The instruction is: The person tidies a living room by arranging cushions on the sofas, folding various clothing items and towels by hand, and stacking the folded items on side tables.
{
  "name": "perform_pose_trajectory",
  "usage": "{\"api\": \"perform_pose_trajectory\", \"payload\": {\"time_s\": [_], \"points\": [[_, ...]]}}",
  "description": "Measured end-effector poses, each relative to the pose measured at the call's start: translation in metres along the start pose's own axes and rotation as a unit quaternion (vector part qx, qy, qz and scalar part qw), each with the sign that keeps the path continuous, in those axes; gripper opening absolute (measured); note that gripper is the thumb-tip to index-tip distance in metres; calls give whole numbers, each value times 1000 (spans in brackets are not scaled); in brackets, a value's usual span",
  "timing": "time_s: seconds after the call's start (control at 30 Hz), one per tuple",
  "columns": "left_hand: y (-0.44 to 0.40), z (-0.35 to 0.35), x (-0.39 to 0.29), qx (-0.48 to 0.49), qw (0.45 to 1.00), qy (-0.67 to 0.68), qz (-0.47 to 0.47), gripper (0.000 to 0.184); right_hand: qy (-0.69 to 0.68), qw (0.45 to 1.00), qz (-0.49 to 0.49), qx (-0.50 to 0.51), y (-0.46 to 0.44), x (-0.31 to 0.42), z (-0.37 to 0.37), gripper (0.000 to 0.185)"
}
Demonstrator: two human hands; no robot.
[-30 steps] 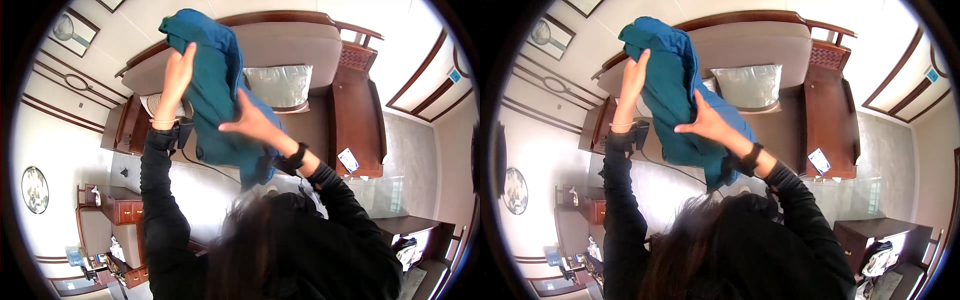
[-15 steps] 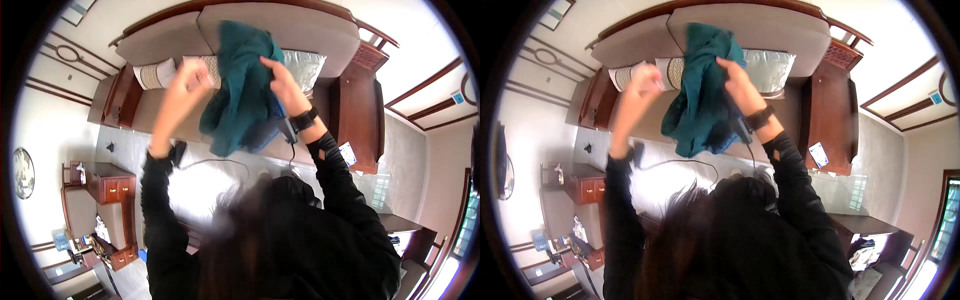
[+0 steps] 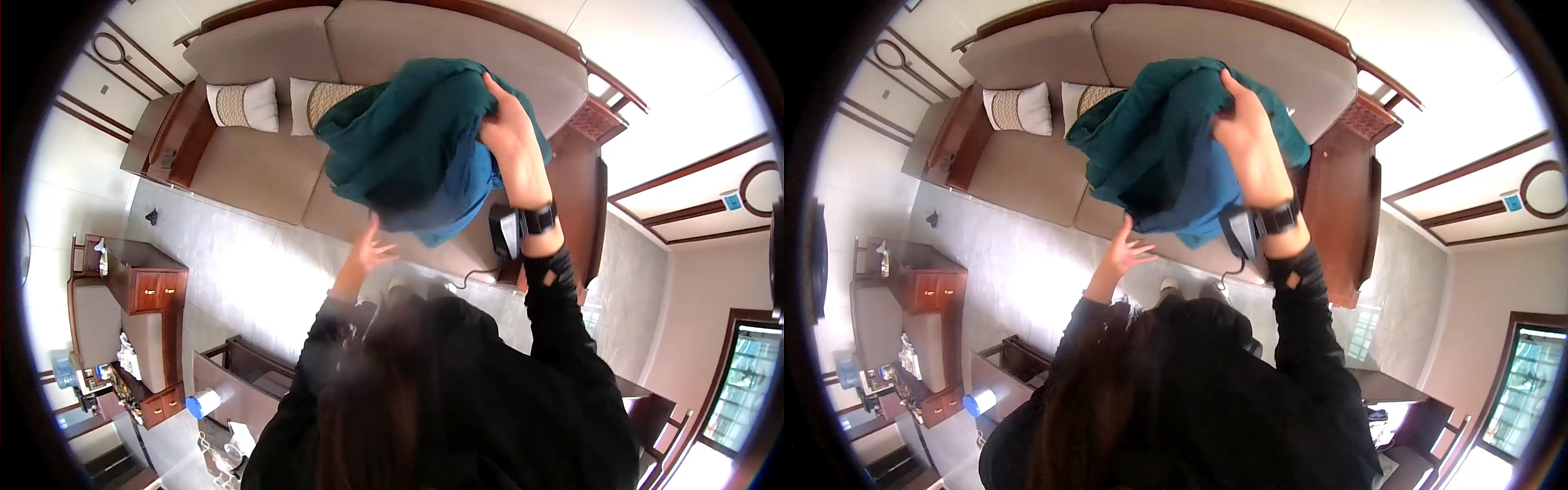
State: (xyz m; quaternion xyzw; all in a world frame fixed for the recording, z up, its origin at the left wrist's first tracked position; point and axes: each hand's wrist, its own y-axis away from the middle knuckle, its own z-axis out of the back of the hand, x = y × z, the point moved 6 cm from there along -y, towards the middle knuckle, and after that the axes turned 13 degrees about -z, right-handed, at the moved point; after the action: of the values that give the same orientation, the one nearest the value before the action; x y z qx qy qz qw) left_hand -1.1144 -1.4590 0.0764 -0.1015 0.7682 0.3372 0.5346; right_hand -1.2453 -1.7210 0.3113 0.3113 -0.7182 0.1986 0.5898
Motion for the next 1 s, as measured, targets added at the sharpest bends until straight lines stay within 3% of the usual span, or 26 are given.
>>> {"api": "perform_pose_trajectory", "payload": {"time_s": [0.03, 0.07, 0.1, 0.13, 0.2, 0.27, 0.33, 0.4, 0.47, 0.57, 0.63, 0.7, 0.73, 0.8, 0.87, 0.93, 0.97, 1.0], "points": [[-5, -21, -9, 82, 975, 207, 28, 80, -252, 961, -107, 43, -4, -9, 0, 29], [-7, -40, -27, 162, 900, 401, 55, 77, -484, 846, -207, 81, 3, -6, -17, 30], [-17, -52, -42, 167, 877, 449, 35, 65, -497, 838, -225, -22, 21, -4, -15, 31], [-36, -50, -34, 169, 876, 451, 33, 65, -495, 839, -223, -21, 33, -7, -14, 31], [-90, -22, -6, 54, 973, 214, -72, 58, -514, 838, -180, -41, 44, -15, 1, 33], [-95, -10, -31, 41, 980, 169, -96, 64, -538, 819, -194, -51, 56, -30, 15, 35], [-87, 23, -69, -73, 996, 17, -55, 64, -562, 806, -186, -15, 59, -49, 34, 34], [-110, 55, -91, -86, 979, 104, -152, 61, -574, 798, -160, -86, 65, -75, 58, 38], [-87, 54, -147, -4, 935, 237, -263, 58, -579, 789, -155, -133, 71, -111, 77, 36], [-76, 70, -190, -48, 913, 271, -302, 60, -641, 727, -216, -119, 75, -167, 80, 31], [-73, 74, -206, -47, 910, 263, -317, 66, -642, 731, -215, -85, 75, -182, 72, 30], [-41, 53, -236, 30, 889, 273, -367, 81, -640, 742, -188, -65, 76, -178, 59, 33], [-39, 58, -235, 29, 890, 270, -367, 81, -642, 741, -189, -64, 76, -171, 56, 33], [-32, 61, -231, 146, 879, 283, -355, 92, -615, 774, -149, 5, 76, -147, 46, 33], [-31, 69, -213, 159, 897, 259, -320, 91, -603, 781, -149, 59, 70, -133, 40, 36], [-57, 108, -164, 75, 950, 172, -249, 77, -578, 796, -146, 99, 64, -131, 42, 36], [-73, 129, -134, 80, 951, 171, -246, 77, -579, 797, -143, 95, 62, -129, 43, 36], [-93, 159, -88, 34, 985, 6, -169, 61, -575, 800, -131, 111, 60, -126, 41, 39]]}}
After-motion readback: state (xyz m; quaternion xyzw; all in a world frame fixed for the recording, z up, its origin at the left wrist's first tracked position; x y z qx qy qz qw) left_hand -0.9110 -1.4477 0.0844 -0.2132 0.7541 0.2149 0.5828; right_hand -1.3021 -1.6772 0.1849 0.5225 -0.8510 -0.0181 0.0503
